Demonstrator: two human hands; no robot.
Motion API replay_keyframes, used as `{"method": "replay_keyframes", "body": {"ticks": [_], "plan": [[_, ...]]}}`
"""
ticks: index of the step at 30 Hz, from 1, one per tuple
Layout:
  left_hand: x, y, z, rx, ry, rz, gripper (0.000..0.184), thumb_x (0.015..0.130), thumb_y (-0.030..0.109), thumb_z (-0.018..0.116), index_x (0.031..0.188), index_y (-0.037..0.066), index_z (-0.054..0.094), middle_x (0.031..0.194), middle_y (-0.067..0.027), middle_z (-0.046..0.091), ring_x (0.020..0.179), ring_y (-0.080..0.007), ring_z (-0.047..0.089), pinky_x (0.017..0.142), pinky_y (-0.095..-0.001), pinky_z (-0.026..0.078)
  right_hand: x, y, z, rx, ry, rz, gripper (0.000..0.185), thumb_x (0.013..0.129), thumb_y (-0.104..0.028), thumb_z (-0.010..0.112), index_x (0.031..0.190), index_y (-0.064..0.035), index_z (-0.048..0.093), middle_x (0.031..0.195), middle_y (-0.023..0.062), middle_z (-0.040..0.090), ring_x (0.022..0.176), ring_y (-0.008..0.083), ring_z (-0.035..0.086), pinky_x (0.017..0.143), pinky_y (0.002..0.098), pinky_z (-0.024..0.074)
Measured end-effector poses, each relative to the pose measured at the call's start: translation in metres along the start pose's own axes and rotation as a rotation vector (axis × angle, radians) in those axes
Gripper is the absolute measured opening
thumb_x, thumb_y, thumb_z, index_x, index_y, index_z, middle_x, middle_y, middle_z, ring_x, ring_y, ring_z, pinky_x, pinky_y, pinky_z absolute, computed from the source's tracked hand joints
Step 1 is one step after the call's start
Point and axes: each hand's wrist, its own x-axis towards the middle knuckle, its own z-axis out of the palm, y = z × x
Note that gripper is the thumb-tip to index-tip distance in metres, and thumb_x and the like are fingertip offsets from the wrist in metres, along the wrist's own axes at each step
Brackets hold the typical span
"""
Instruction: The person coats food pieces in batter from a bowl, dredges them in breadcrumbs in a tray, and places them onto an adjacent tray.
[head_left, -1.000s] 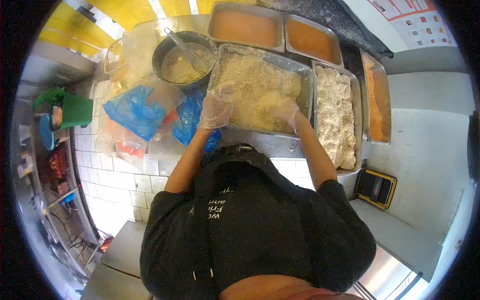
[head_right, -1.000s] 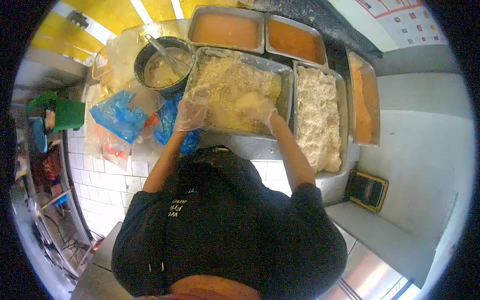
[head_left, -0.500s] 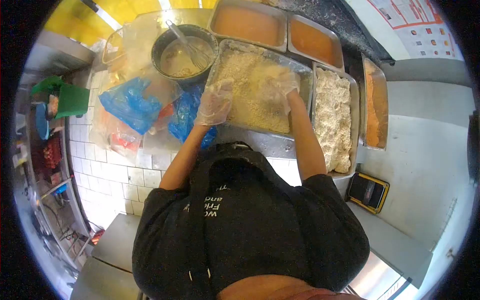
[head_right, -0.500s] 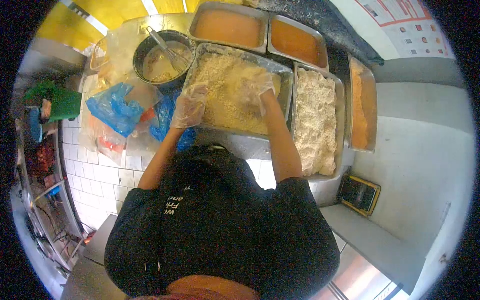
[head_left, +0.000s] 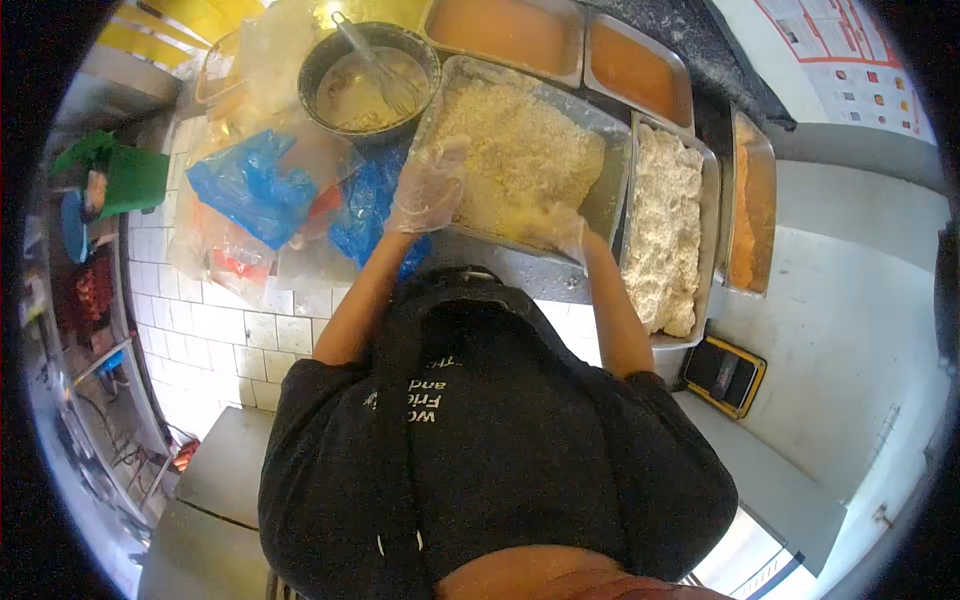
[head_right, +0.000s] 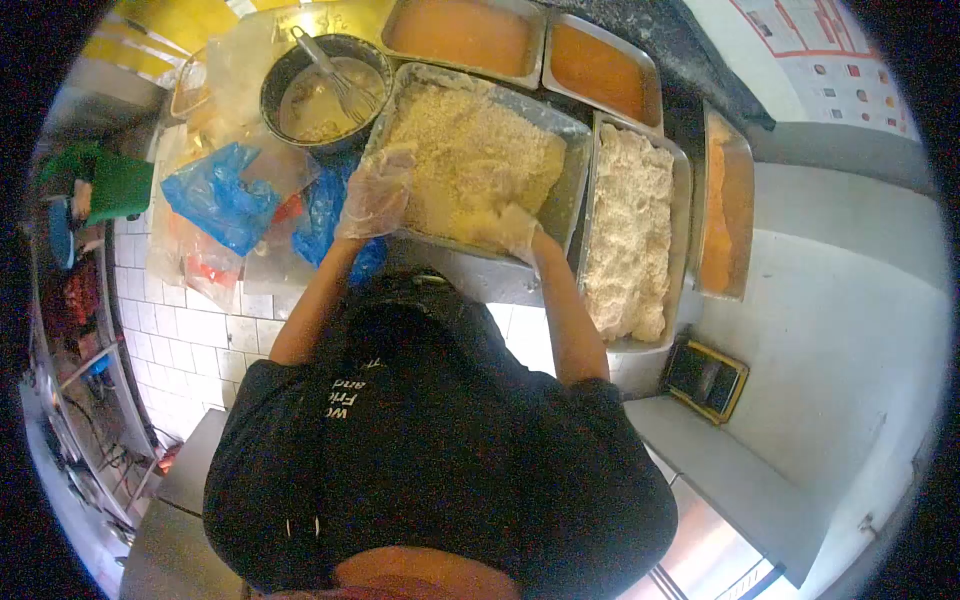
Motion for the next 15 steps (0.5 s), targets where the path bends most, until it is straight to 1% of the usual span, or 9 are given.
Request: {"method": "replay_keyframes", "body": {"ticks": [1,4,7,8,10,11,12,14,15], "plan": [[0.0,-0.007,0.005,-0.002,-0.008,0.0,0.036,0.088,0.009,0.069,0.123,0.006,0.065,0.106,-0.0045,0.071,0.096,-0.0169,0.068,0.084,-0.0283,0.054,0.003,0.002,-0.006,0.068,0.019,-0.041,0.041,0.087,-0.036,0.069,0.114,-0.0058,0.067,0.103,0.0166,0.073,0.094,0.0298,0.07,0.081,0.0391,0.0563],[-0.001,-0.019,0.009,-0.467,-0.122,-0.262,0.043,0.083,0.01,0.063,0.126,0.004,0.063,0.117,-0.0156,0.069,0.108,-0.0323,0.067,0.095,-0.0388,0.052,0.016,-0.01,-0.039,0.344,0.328,-0.051,0.041,0.087,-0.037,0.069,0.115,-0.0063,0.066,0.105,0.0169,0.072,0.096,0.0304,0.07,0.082,0.039,0.0562],[0.004,0.011,-0.007,-0.253,-0.042,-0.057,0.045,0.082,0.009,0.063,0.127,0.004,0.062,0.114,-0.0156,0.07,0.104,-0.0325,0.067,0.094,-0.0388,0.052,0.059,-0.038,-0.049,0.426,0.572,0.016,0.042,0.087,-0.037,0.068,0.116,-0.0068,0.066,0.106,0.0172,0.072,0.097,0.0309,0.07,0.083,0.039,0.0562],[0.004,0.009,-0.006,-0.17,-0.026,-0.011,0.043,0.083,0.009,0.066,0.125,0.005,0.064,0.112,-0.0124,0.071,0.102,-0.0268,0.069,0.09,-0.0355,0.054,0.079,-0.044,-0.035,0.429,0.575,0.02,0.042,0.087,-0.037,0.068,0.116,-0.0068,0.066,0.106,0.0172,0.072,0.097,0.0309,0.07,0.083,0.039,0.0562],[0.001,0.012,-0.007,-0.085,-0.027,0.038,0.04,0.084,0.009,0.069,0.123,0.005,0.066,0.11,-0.0093,0.072,0.1,-0.0211,0.07,0.087,-0.0323,0.055,0.112,-0.042,0.007,-0.491,1.098,-0.173,0.057,0.088,-0.046,0.065,0.128,-0.0056,0.063,0.11,0.0185,0.072,0.103,0.0335,0.069,0.087,0.041,0.0554],[0.004,0.016,-0.01,-0.043,-0.045,0.014,0.041,0.083,0.01,0.065,0.124,0.006,0.065,0.11,-0.0112,0.072,0.098,-0.0263,0.07,0.088,-0.0359,0.055,0.112,-0.039,0.005,-0.482,1.106,-0.158,0.057,0.088,-0.046,0.065,0.128,-0.0056,0.063,0.11,0.0185,0.072,0.103,0.0335,0.069,0.087,0.041,0.0554],[0.003,0.019,-0.012,-0.005,-0.065,-0.014,0.043,0.083,0.01,0.062,0.126,0.007,0.064,0.11,-0.0131,0.071,0.096,-0.0315,0.069,0.089,-0.0395,0.055,0.105,-0.029,0.002,-0.356,0.871,-0.234,0.058,0.087,-0.047,0.065,0.129,-0.0068,0.064,0.11,0.0195,0.072,0.103,0.035,0.069,0.087,0.0417,0.0552],[0.004,0.008,-0.01,-0.031,-0.016,0.091,0.042,0.083,0.011,0.062,0.125,0.008,0.064,0.109,-0.0131,0.071,0.096,-0.0314,0.069,0.088,-0.0397,0.055,0.098,-0.013,-0.015,-0.241,0.656,-0.311,0.06,0.086,-0.049,0.066,0.129,-0.008,0.065,0.109,0.0206,0.072,0.103,0.0365,0.069,0.088,0.0424,0.0551],[0.005,0.005,-0.008,-0.063,0.04,0.178,0.042,0.083,0.012,0.062,0.125,0.009,0.065,0.108,-0.013,0.071,0.095,-0.0314,0.07,0.086,-0.0399,0.055,0.09,-0.008,-0.027,-0.248,0.403,-0.234,0.055,0.087,-0.05,0.065,0.123,-0.0091,0.069,0.107,0.0219,0.072,0.1,0.0379,0.07,0.087,0.0433,0.0552]]}}
